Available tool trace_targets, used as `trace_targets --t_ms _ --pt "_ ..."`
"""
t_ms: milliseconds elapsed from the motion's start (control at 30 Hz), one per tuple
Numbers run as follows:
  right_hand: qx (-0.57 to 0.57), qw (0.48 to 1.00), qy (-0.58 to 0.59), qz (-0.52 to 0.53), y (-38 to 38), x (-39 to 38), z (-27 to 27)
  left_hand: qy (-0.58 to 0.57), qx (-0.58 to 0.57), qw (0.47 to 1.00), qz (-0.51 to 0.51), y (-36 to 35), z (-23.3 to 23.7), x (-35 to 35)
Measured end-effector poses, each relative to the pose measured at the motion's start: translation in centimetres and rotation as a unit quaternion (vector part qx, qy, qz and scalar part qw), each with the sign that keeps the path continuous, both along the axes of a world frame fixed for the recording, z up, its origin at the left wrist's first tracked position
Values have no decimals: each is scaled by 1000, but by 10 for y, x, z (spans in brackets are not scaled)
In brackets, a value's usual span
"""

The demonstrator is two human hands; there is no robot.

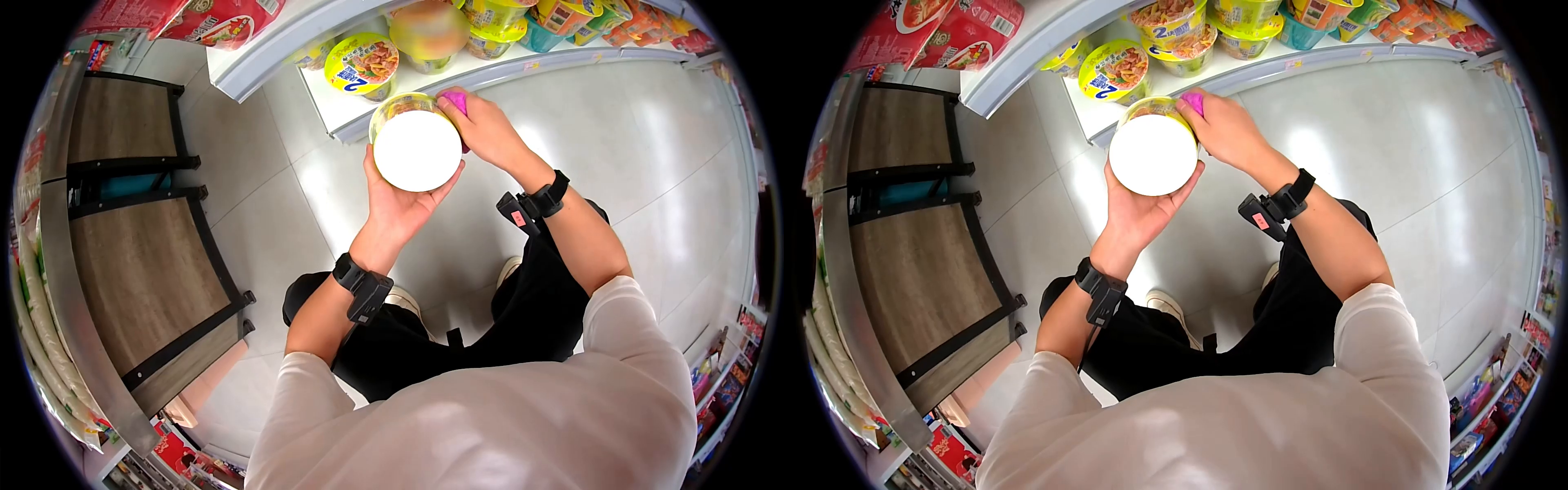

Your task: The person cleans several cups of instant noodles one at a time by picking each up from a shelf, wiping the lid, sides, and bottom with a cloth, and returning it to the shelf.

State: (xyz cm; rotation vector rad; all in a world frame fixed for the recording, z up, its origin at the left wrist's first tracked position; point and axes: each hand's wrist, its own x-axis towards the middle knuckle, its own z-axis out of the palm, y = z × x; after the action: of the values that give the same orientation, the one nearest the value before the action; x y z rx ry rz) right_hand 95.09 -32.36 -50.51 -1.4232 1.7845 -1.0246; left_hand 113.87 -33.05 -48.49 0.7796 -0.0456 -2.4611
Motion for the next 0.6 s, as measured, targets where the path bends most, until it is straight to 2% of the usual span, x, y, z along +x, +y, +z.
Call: trace_targets --t_ms 67,267,600 --pt "53 998 -18 2 1 0 5 9 0 1000 -4 -1 -5 0" --pt "102 993 -52 1 3 3 18 15 5 1000 -7 -2 -5 2" --pt "88 995 -53 5 2 1 16 26 14 1000 -3 -1 -9 4"
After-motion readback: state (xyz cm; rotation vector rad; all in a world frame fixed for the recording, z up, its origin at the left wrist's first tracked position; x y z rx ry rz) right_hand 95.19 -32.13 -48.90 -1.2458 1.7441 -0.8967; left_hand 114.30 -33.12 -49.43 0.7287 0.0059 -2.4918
